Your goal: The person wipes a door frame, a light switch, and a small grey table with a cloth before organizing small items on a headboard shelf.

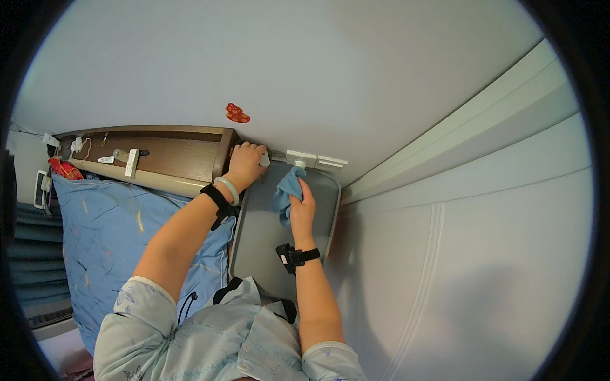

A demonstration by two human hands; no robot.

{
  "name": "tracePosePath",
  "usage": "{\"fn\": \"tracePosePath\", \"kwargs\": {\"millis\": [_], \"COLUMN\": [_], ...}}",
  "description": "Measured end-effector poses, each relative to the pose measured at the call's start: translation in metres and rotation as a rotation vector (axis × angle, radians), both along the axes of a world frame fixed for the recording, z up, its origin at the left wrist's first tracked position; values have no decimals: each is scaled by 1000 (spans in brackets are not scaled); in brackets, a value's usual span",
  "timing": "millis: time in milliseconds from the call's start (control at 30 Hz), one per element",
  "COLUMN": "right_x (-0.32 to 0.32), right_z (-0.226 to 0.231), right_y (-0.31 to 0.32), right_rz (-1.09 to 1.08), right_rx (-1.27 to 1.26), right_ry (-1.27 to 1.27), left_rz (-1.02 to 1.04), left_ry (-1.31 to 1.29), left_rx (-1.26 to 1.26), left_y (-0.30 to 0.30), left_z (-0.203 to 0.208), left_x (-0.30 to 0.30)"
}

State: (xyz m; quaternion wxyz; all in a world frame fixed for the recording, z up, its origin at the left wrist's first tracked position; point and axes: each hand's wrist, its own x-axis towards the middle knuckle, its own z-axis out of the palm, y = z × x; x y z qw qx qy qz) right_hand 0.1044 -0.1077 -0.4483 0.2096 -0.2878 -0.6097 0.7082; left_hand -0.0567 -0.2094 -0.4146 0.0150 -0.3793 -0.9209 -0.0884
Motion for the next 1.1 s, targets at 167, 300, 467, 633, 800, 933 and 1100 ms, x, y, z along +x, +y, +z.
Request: {"fn": "tracePosePath", "kwargs": {"millis": [167,300,467,633,800,933,1100], "right_x": [3,4,4,7,7,5,0], "right_z": [0,-3,-2,-2,-1,-5,3], "right_y": [1,1,0,2,1,-1,-5], "right_rz": [2,-20,-16,-17,-5,-5,27], "right_rx": [14,35,-16,-4,-23,-14,48], "right_ry": [-4,3,11,22,15,-6,-36], "left_rz": [2,-2,9,-4,-126,-77,41], "left_ry": [-130,-344,-415,-452,-203,-144,4], "left_rx": [162,332,281,199,88,246,600], "left_y": [-4,-9,-10,-10,-16,-19,-46], "left_z": [8,22,21,25,17,23,45], "left_x": [-7,-22,-25,-22,-6,-5,20]}}
